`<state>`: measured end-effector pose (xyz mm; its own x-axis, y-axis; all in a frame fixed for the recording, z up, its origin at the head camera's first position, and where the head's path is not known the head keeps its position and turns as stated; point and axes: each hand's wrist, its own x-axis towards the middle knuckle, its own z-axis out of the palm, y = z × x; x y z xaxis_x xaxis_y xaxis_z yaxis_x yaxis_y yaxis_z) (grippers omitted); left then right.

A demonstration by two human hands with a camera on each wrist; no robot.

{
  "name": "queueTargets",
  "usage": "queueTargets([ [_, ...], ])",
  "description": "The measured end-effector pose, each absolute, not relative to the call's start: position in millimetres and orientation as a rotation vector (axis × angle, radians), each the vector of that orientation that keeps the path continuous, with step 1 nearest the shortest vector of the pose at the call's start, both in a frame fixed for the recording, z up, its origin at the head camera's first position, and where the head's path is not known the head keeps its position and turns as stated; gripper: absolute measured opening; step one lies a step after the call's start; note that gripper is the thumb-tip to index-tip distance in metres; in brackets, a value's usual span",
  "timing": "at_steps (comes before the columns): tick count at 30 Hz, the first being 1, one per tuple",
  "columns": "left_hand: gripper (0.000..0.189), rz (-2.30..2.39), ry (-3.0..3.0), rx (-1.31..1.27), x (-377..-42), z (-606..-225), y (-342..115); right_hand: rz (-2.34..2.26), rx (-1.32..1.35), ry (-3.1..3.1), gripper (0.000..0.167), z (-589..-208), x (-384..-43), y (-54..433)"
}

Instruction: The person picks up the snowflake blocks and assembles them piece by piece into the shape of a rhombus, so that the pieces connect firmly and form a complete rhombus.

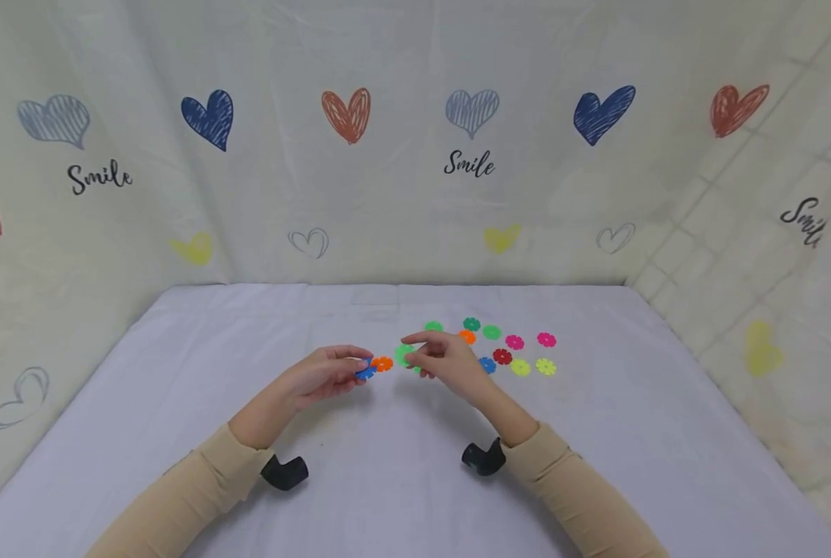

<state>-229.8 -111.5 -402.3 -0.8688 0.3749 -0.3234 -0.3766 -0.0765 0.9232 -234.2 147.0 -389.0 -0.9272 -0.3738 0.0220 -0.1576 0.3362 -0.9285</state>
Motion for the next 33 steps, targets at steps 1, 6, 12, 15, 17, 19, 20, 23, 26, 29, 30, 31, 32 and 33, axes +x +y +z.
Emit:
queueTargets([
  [1, 0.026, 1.990, 1.707, -0.005, -229.7, -402.6, -111.1, -1.638, -0.477, 2.398, 0.038, -389.5, -233.8, 146.6],
  [6, 0.023, 1.982, 1.714, 0.009, -229.2, -402.2, -109.4, -1.653, -0.460, 2.382, 0.038, -391.9, -234.1, 146.4],
  [12, 0.025, 1.992, 1.722, -0.019, -228.5, -401.5, -106.4, -1.655, -0.451, 2.391, 0.037, -392.5, -234.3, 145.7],
  [15, 0.029, 2.023, 1.742, -0.086, -227.7, -402.2, -103.8, -1.666, -0.443, 2.393, 0.035, -393.4, -233.9, 144.6],
  [17, 0.032, 2.057, 1.742, -0.133, -227.1, -402.6, -102.1, -1.681, -0.429, 2.393, 0.035, -393.7, -233.3, 143.7],
  [19, 0.034, 2.088, 1.736, -0.161, -226.6, -402.9, -100.4, -1.697, -0.417, 2.391, 0.036, -393.3, -232.3, 142.8],
  [20, 0.034, 2.102, 1.728, -0.170, -226.4, -402.9, -99.7, -1.705, -0.407, 2.391, 0.036, -393.0, -231.6, 142.4],
  [23, 0.032, 2.123, 1.709, -0.195, -225.9, -402.7, -97.9, -1.720, -0.397, 2.390, 0.039, -391.8, -229.9, 141.7],
  [26, 0.030, 2.135, 1.693, -0.207, -225.2, -403.1, -96.4, -1.727, -0.387, 2.390, 0.040, -391.6, -229.0, 141.7],
  [29, 0.033, 2.134, 1.669, -0.199, -224.3, -403.9, -95.4, -1.726, -0.395, 2.382, 0.040, -392.2, -228.7, 142.2],
  [30, 0.034, 2.129, 1.666, -0.187, -223.9, -404.1, -95.2, -1.726, -0.394, 2.375, 0.040, -392.6, -228.6, 142.3],
  [31, 0.035, 2.123, 1.661, -0.176, -223.5, -404.3, -94.9, -1.727, -0.397, 2.365, 0.039, -392.7, -228.5, 142.3],
  [32, 0.035, 2.118, 1.655, -0.167, -223.2, -404.6, -94.7, -1.728, -0.399, 2.355, 0.039, -392.8, -228.4, 142.4],
  [33, 0.035, 2.113, 1.649, -0.159, -222.9, -404.8, -94.3, -1.728, -0.401, 2.343, 0.038, -392.7, -228.2, 142.4],
])
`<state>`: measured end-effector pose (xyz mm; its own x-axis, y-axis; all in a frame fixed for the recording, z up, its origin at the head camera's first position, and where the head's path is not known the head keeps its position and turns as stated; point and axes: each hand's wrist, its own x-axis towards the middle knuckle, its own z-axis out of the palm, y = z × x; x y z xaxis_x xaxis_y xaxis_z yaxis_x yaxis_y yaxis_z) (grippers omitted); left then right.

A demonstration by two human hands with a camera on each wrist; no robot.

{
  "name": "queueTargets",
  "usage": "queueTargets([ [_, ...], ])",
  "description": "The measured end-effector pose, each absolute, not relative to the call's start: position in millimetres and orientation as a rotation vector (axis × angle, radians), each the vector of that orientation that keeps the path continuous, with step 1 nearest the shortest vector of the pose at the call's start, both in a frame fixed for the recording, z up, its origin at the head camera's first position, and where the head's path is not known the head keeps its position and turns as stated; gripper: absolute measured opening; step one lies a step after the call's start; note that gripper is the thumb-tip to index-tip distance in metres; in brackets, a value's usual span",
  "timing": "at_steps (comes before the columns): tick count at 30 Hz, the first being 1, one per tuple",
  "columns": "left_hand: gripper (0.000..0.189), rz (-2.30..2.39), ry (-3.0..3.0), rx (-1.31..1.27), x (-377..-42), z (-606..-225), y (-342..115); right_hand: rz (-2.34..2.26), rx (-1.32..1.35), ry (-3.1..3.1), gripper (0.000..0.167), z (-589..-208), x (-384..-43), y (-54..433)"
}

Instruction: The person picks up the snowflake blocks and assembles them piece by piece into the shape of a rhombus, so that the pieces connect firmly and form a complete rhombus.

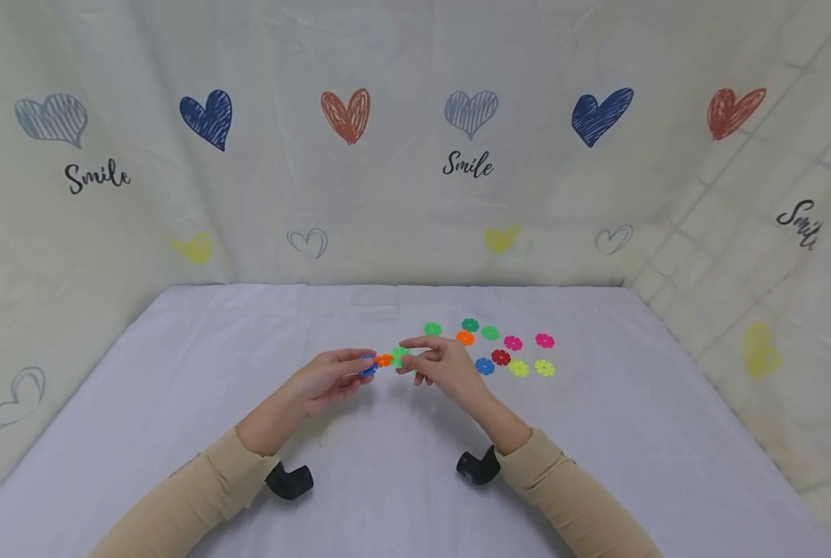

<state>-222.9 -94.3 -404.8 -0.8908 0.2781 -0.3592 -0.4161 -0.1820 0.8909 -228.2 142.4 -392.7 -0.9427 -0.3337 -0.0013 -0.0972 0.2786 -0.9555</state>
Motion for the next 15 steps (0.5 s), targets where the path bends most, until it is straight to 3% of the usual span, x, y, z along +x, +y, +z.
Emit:
queueTargets([
  [15, 0.025, 1.970, 1.689, -0.086, -220.6, -405.8, -92.9, -1.756, -0.236, 2.185, 0.035, -391.9, -230.9, 146.9],
])
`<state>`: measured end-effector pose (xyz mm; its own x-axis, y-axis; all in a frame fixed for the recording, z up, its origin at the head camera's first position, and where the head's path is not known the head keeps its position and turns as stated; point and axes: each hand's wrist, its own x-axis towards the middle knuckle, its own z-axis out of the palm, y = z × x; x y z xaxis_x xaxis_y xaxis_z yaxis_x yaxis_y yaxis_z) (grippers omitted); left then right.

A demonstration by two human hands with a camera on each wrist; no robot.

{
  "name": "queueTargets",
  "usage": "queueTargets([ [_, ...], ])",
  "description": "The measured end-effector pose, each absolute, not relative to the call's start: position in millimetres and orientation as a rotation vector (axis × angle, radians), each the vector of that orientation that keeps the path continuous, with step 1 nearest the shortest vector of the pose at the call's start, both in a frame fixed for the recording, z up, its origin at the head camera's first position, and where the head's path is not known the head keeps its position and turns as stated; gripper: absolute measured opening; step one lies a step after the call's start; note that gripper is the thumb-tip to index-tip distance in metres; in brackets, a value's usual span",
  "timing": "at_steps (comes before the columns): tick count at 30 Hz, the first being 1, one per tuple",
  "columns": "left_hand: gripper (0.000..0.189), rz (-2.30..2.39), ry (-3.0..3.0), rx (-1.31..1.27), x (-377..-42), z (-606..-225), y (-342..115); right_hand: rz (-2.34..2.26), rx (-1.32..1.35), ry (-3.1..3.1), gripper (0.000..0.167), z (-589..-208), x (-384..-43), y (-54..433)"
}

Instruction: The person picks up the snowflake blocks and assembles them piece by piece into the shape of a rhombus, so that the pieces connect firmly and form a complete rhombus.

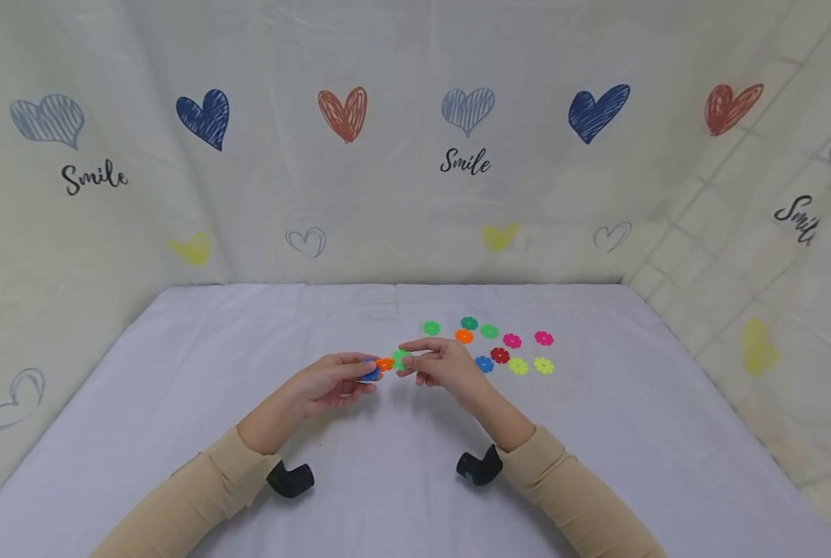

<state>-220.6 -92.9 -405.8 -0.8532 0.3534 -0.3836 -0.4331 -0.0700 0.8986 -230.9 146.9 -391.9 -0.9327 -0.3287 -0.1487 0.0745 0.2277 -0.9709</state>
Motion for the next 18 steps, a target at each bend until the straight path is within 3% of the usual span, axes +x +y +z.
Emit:
queueTargets([
  [18, 0.025, 1.965, 1.701, -0.084, -221.6, -404.5, -86.9, -1.802, -0.267, 2.213, 0.034, -396.1, -224.5, 143.6],
])
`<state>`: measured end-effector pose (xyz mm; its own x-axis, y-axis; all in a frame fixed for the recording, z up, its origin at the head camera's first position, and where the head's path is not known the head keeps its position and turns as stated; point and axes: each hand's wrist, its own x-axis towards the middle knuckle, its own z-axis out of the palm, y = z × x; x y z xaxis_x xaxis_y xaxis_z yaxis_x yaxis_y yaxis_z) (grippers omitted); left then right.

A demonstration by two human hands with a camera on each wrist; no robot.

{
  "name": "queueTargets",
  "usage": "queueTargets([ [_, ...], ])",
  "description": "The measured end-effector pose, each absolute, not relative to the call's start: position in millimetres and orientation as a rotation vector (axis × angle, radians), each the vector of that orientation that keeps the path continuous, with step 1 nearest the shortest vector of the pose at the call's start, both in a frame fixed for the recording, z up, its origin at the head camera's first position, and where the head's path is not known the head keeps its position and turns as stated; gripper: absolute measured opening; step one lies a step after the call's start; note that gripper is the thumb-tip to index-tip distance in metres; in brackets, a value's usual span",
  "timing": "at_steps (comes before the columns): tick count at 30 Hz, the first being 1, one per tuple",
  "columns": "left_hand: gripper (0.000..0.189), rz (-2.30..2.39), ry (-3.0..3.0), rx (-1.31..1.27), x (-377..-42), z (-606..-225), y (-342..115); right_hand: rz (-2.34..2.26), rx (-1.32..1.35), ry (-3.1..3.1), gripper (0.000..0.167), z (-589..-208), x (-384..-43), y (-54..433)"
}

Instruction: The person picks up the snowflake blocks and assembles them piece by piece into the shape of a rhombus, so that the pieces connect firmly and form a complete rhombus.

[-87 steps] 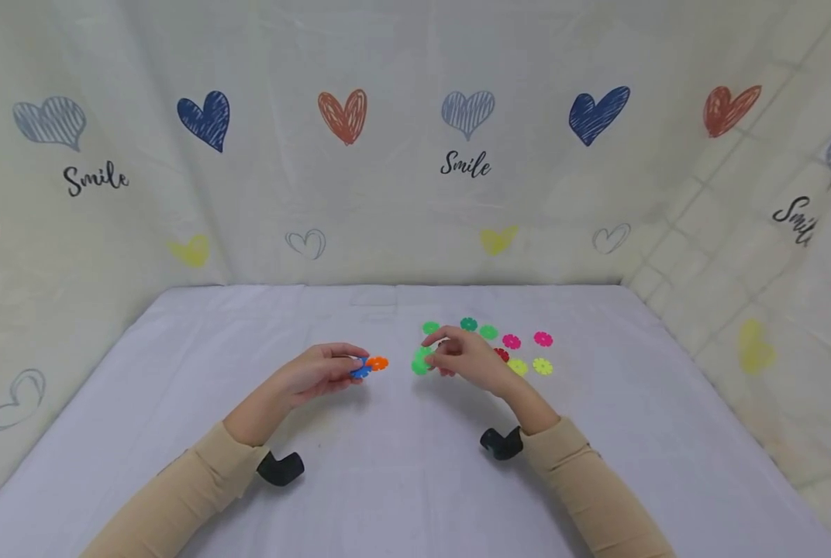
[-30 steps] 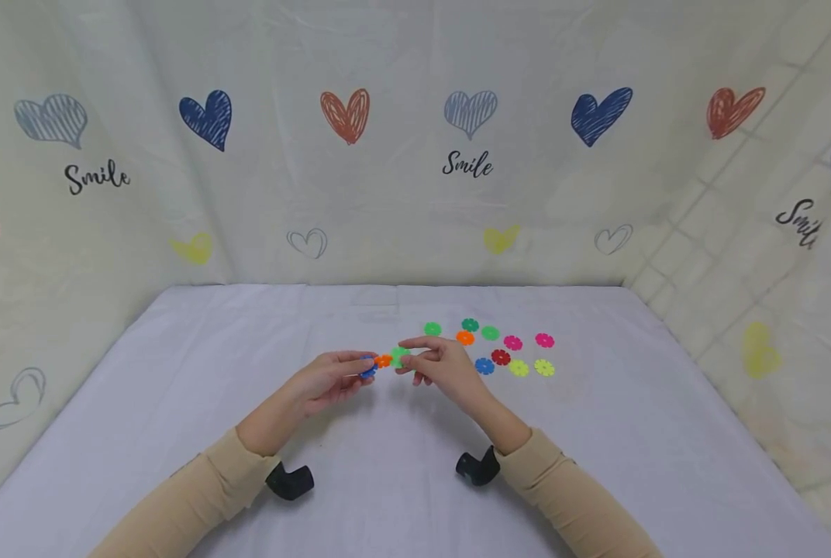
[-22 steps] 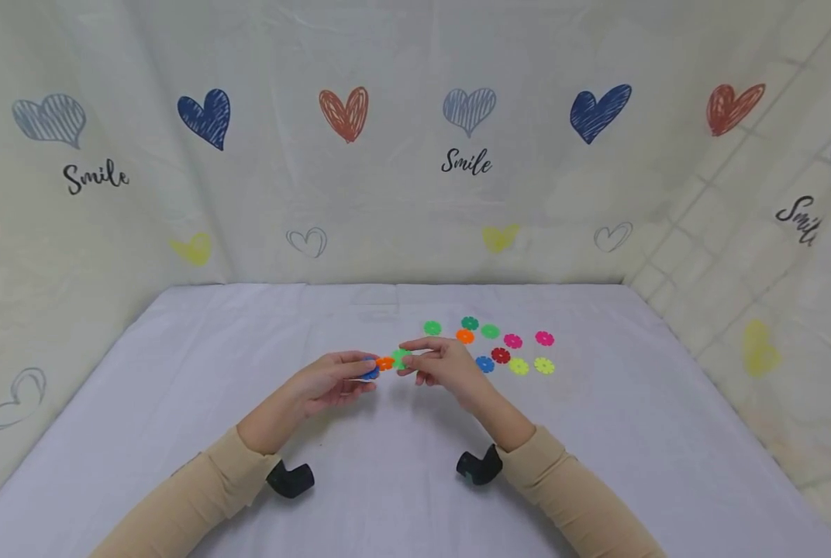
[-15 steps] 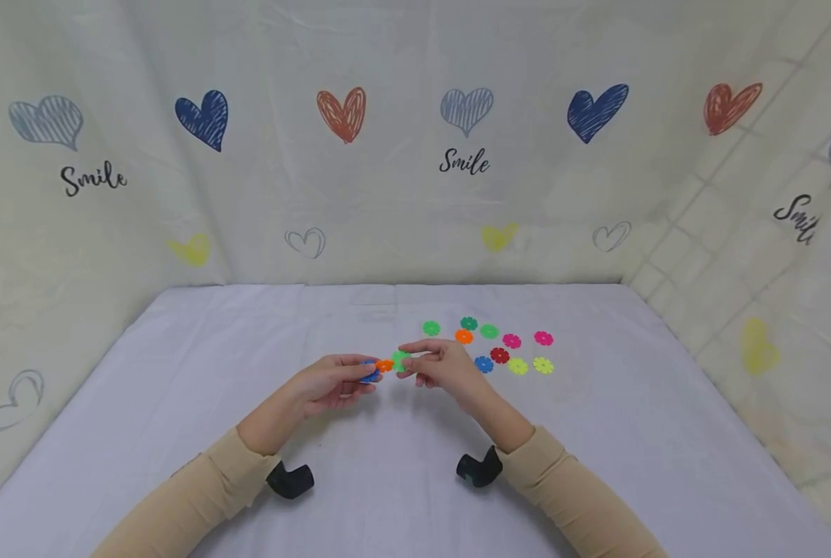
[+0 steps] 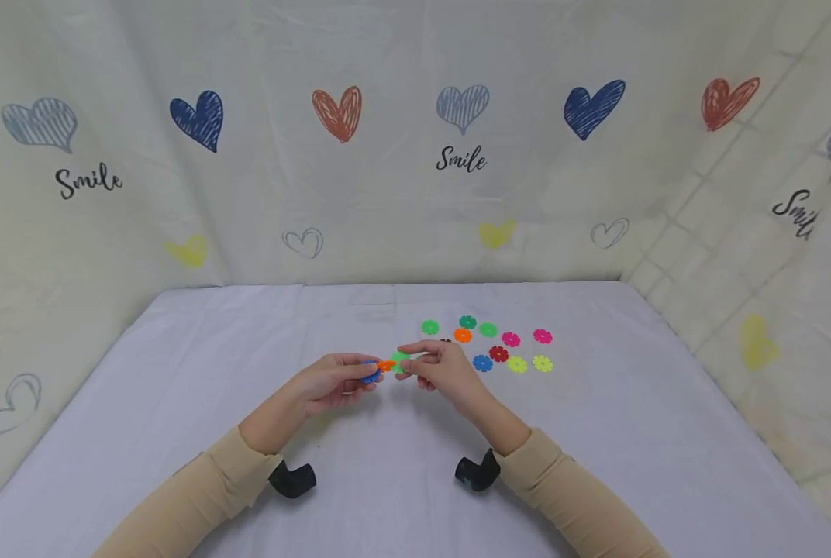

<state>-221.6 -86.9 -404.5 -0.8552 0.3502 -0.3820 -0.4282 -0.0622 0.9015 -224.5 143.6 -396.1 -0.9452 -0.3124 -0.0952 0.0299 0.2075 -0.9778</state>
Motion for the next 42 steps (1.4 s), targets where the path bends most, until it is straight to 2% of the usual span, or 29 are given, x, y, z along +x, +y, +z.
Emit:
queueTargets([
  [7, 0.031, 1.957, 1.721, -0.031, -223.5, -414.6, -93.5, -1.700, -0.389, 2.307, 0.037, -399.6, -226.1, 147.5],
  [12, 0.027, 1.990, 1.717, -0.077, -224.2, -420.3, -100.7, -1.644, -0.427, 2.388, 0.042, -399.2, -229.9, 157.1],
  [19, 0.028, 2.030, 1.716, -0.145, -226.1, -420.2, -108.8, -1.592, -0.478, 2.454, 0.035, -400.3, -240.9, 182.2],
  [25, 0.021, 2.051, 1.714, -0.137, -227.6, -420.2, -114.0, -1.364, -0.586, 2.555, 0.031, -398.4, -250.5, 203.7],
  [42, 0.017, 2.071, 1.690, -0.146, -230.3, -414.7, -118.3, -1.020, -0.416, 2.540, 0.030, -401.4, -276.5, 209.4],
])
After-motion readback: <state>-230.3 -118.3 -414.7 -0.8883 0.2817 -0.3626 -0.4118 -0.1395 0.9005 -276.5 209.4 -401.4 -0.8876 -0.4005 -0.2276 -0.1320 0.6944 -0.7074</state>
